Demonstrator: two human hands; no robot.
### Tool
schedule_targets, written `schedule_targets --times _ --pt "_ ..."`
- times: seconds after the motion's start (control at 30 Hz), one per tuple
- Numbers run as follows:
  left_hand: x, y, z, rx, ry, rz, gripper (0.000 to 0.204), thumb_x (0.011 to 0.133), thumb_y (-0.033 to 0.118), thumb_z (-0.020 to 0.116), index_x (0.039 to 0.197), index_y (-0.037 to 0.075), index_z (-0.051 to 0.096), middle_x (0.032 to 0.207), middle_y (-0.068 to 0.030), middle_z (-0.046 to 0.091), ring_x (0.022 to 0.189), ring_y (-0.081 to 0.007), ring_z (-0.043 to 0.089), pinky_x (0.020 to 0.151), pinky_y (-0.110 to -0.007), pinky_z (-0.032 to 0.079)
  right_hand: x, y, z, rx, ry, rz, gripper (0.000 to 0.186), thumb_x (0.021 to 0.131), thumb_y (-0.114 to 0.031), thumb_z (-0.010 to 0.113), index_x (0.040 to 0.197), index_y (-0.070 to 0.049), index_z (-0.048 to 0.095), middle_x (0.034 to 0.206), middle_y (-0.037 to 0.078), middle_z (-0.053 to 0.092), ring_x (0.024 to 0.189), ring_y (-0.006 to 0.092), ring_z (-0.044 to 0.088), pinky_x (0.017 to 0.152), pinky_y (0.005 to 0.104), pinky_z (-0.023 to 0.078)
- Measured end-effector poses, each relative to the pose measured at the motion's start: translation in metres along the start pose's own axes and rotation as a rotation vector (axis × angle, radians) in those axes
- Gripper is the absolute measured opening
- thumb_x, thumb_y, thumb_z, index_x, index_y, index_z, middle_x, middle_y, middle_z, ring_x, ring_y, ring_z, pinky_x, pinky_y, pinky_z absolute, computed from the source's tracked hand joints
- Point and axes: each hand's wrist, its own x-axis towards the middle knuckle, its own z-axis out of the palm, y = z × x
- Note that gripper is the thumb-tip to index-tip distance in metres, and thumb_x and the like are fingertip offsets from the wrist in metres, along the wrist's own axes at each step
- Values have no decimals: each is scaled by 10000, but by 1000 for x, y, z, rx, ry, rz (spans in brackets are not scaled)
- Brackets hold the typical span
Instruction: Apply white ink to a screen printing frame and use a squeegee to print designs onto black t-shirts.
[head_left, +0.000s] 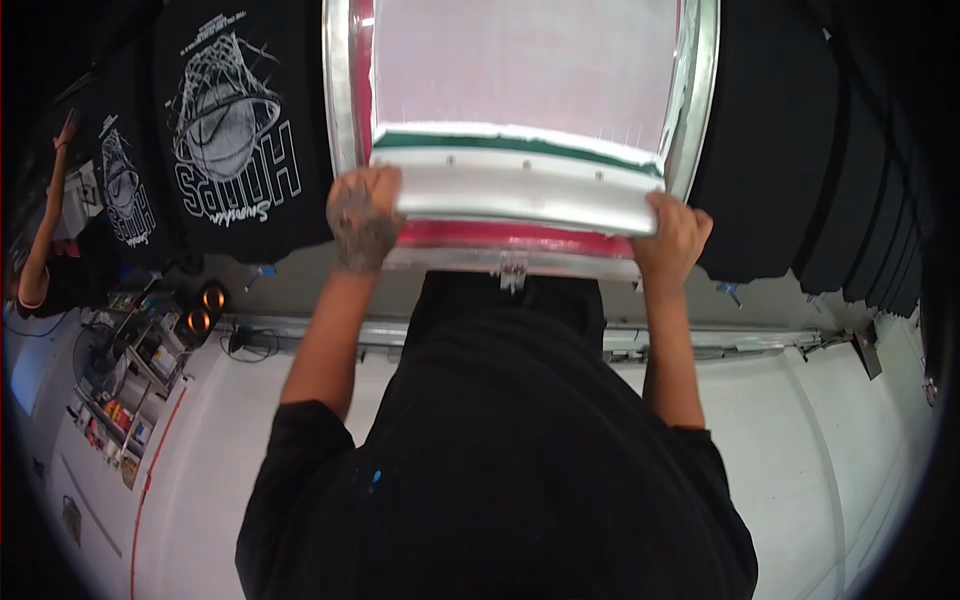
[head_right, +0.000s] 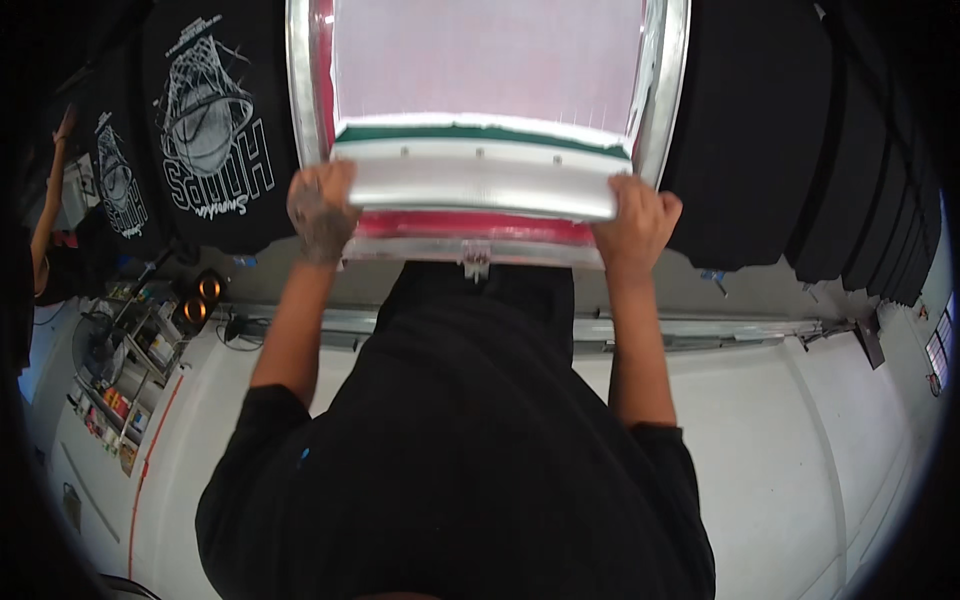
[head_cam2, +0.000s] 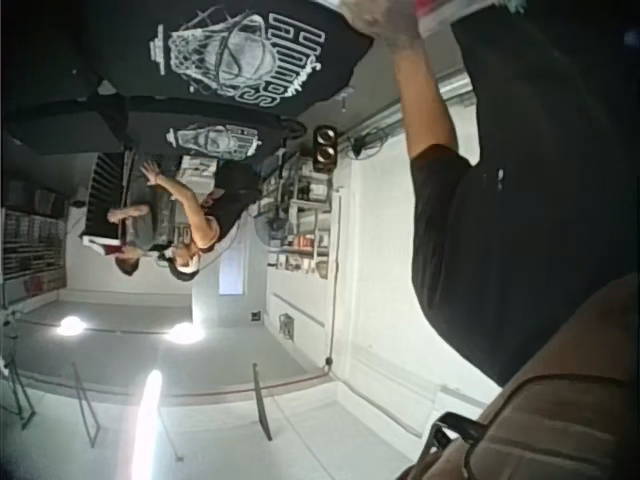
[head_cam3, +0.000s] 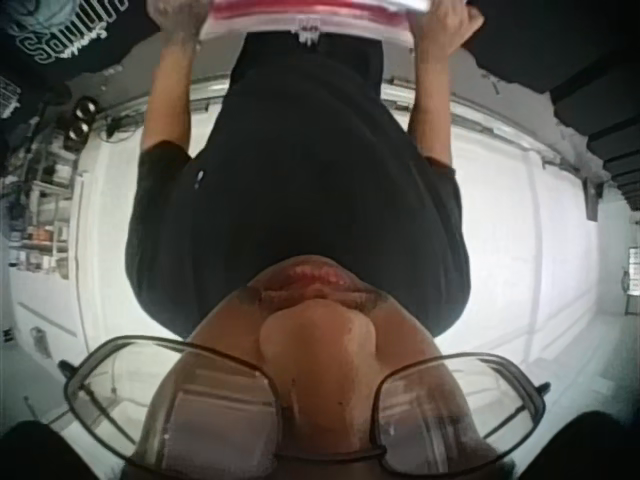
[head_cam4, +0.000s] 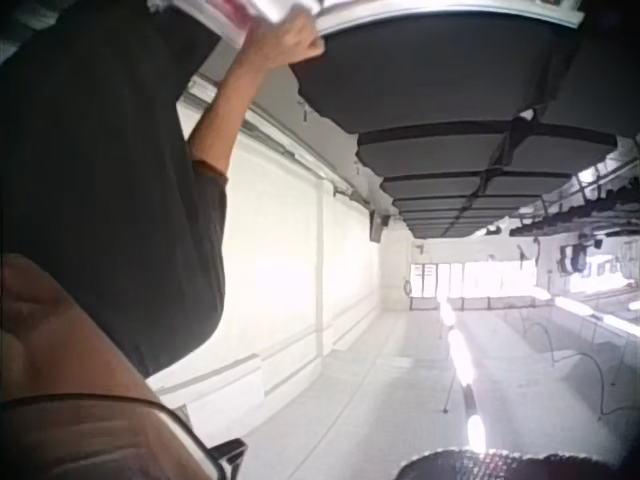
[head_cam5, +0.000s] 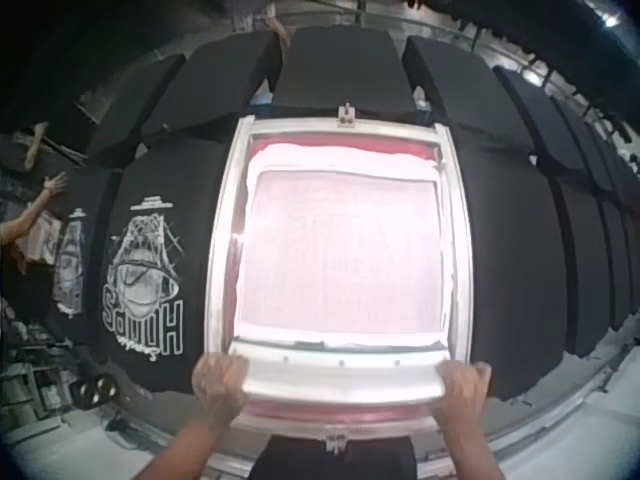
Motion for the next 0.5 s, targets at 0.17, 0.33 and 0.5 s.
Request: schedule_targets --times 0.17,0.33,0.5 --pt "173 -57 34 77 46 37 217 755 186 801 952 116 743 899 -78 752 823 -270 724 772 -397 577 160 43 30 -93 13 -7 266 699 -140 801 953 -89 743 909 90 744 814 253 700 858 389 439" --pt "330 -94 31 143 -67 25 371 871 459 767 1079 152 749 958 -92 757 852 -286 746 792 -406 597 314 60 18 -115 -26 56 364 691 -331 825 920 -52 778 814 185 737 820 356 732 770 438 585" --pt "407 -90 -10 150 -359 -98 595 646 489 842 991 10 767 1077 -225 731 1063 -382 685 955 -435 536 392 78 -7 -73 -417 93 513 660 -356 849 1022 -1 772 860 216 745 840 352 746 826 399 588"
